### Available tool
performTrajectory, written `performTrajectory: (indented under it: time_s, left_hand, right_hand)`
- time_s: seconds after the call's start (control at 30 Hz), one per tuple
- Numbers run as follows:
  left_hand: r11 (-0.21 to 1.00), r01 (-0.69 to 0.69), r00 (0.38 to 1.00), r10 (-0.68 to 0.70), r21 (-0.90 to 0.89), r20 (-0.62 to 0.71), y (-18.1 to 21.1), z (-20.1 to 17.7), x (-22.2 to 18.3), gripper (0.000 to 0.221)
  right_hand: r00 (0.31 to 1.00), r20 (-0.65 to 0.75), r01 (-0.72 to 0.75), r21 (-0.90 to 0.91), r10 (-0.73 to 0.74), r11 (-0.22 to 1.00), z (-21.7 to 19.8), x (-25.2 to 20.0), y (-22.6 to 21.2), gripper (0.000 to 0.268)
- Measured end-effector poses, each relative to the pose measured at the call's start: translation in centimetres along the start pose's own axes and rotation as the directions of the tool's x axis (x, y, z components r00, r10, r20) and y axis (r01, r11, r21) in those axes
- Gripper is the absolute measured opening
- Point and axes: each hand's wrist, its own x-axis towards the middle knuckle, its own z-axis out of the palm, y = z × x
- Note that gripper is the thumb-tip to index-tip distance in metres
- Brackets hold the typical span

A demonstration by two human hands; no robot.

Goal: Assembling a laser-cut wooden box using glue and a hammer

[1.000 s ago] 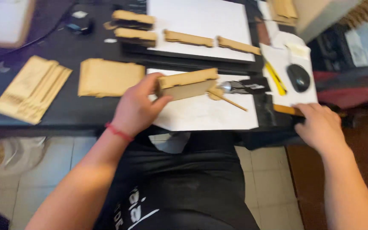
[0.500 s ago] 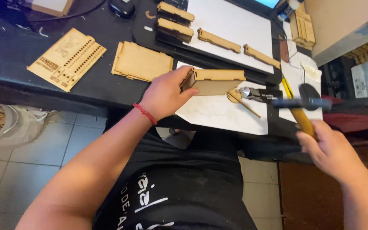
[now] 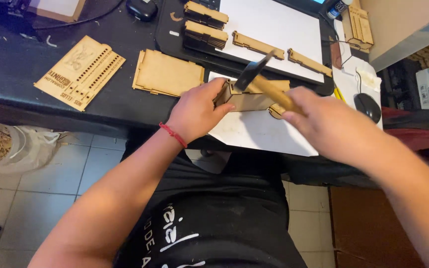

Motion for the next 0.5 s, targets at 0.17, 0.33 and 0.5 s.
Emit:
performTrajectory:
  time_s: [0.17, 0.33, 0.5]
  left_hand:
    - [0.995, -0.097, 0.993, 0.098, 0.019, -0.07, -0.8, 0.6, 0.0, 0.037]
    - [1.0, -0.019, 1.0, 0.019, -0.014, -0.023, -0.1, 0.2, 0.0, 0.029]
    - [0.998, -0.055, 0.997, 0.057, 0.04, -0.05, -0.5, 0.5, 0.2, 0.034]
  right_hand:
    - [0.993, -0.111, -0.021, 0.096, 0.031, 0.995, -0.4, -1.0, -1.0, 0.019]
    - [0.986, -0.099, 0.136, 0.05, -0.131, 0.989, 1.4, 1.4, 0.2, 0.023]
    - [0.976, -0.215, 0.079, 0.142, -0.047, 0.987, 0.1, 0.6, 0.2, 0.02]
